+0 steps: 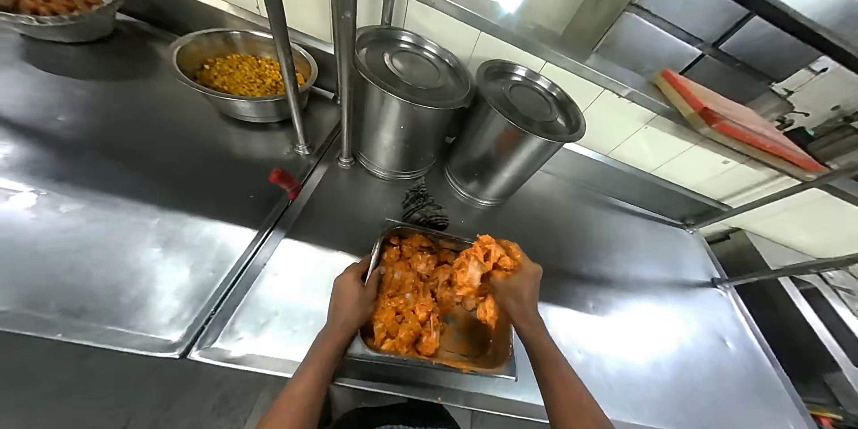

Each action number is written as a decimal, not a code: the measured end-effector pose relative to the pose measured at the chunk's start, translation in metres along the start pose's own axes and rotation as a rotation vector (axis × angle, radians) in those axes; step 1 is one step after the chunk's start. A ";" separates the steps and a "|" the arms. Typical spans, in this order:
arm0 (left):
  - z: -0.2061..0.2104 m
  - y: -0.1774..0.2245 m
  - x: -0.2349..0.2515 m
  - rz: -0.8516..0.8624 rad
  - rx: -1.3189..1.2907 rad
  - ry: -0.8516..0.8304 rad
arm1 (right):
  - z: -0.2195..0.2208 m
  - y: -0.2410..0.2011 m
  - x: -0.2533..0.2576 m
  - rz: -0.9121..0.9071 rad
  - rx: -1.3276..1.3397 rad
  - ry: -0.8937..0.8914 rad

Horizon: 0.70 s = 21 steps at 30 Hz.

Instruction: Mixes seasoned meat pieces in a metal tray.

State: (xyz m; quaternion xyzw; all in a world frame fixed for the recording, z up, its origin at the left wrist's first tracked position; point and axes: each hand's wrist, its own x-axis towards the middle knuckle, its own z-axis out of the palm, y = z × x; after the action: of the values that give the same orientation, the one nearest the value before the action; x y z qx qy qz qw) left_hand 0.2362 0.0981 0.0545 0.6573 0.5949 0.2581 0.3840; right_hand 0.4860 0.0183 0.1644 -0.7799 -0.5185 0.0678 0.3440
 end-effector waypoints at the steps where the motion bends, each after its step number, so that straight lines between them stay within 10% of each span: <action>1: -0.001 0.001 0.000 -0.014 0.008 -0.010 | 0.004 0.004 0.002 0.077 -0.045 -0.123; 4: -0.001 0.003 0.000 -0.032 0.039 -0.038 | 0.008 0.015 0.027 0.221 -0.143 -0.690; 15: 0.002 0.005 -0.006 -0.075 -0.036 0.002 | 0.058 0.024 0.002 -0.064 -0.379 -1.238; 21: 0.000 0.003 -0.008 -0.039 -0.034 -0.020 | 0.031 0.051 -0.013 -0.041 -0.358 -0.961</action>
State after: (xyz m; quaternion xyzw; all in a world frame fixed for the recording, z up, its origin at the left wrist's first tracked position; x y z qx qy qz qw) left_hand 0.2366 0.0905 0.0574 0.6415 0.5992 0.2542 0.4061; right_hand 0.5050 0.0105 0.1067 -0.6969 -0.6369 0.3221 -0.0708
